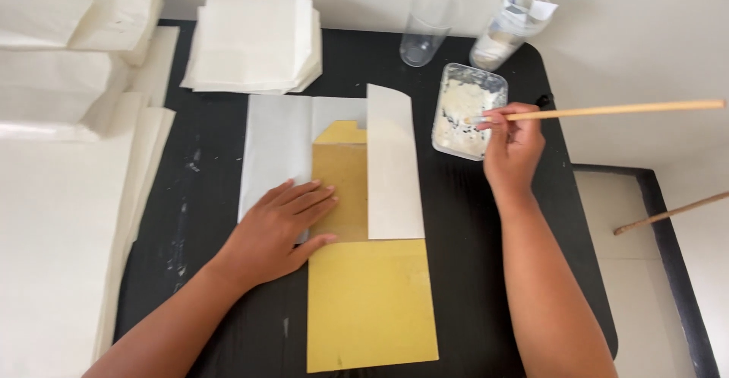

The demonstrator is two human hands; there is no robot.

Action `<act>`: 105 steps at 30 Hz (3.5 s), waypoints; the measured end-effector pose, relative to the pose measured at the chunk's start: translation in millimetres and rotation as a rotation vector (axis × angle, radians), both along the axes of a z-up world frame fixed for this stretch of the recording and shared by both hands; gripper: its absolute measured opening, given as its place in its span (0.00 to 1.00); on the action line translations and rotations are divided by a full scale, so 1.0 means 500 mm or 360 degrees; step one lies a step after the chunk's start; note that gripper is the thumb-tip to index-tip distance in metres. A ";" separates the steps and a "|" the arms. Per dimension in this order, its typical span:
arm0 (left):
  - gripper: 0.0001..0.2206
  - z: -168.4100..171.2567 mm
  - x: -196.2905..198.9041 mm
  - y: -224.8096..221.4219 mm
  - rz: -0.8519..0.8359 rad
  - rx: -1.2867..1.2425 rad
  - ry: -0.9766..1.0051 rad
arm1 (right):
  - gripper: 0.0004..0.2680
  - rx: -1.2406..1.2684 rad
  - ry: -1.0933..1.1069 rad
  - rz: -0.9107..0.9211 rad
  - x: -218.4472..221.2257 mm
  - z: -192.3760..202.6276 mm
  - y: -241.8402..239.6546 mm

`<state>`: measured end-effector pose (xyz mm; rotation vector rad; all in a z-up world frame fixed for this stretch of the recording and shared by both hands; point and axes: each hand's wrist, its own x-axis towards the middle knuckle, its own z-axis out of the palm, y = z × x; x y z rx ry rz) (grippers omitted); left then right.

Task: A person is manually assembling a paper bag by applying glue with a brush and folding the paper along pre-defined lines.

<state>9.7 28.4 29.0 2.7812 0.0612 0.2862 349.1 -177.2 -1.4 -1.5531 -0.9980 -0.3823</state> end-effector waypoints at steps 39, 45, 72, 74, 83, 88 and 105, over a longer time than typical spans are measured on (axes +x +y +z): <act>0.27 -0.017 0.009 0.026 -0.0211 0.0204 -0.0113 | 0.11 -0.0418 0.0023 -0.0135 -0.031 0.014 0.024; 0.27 -0.019 0.009 0.026 -0.0211 0.0206 -0.0108 | 0.09 -0.0141 0.0196 -0.0094 -0.032 0.018 0.027; 0.25 -0.012 0.001 0.012 -0.0011 -0.0030 0.0093 | 0.11 0.0137 0.0776 0.0653 -0.190 0.087 0.074; 0.25 -0.019 -0.003 0.012 0.0043 0.0005 0.0102 | 0.09 0.0053 0.0943 0.0782 -0.225 0.108 0.109; 0.34 -0.026 -0.008 0.006 0.0225 0.0221 0.0102 | 0.05 -0.0250 0.1055 0.1199 -0.231 0.144 0.364; 0.35 -0.056 -0.011 0.007 0.0284 0.0438 -0.0187 | 0.03 -0.0443 0.1351 0.1049 -0.257 0.119 0.489; 0.35 -0.047 -0.012 0.009 0.0303 0.0410 -0.0195 | 0.03 -0.0491 0.0940 0.1256 -0.269 0.035 0.511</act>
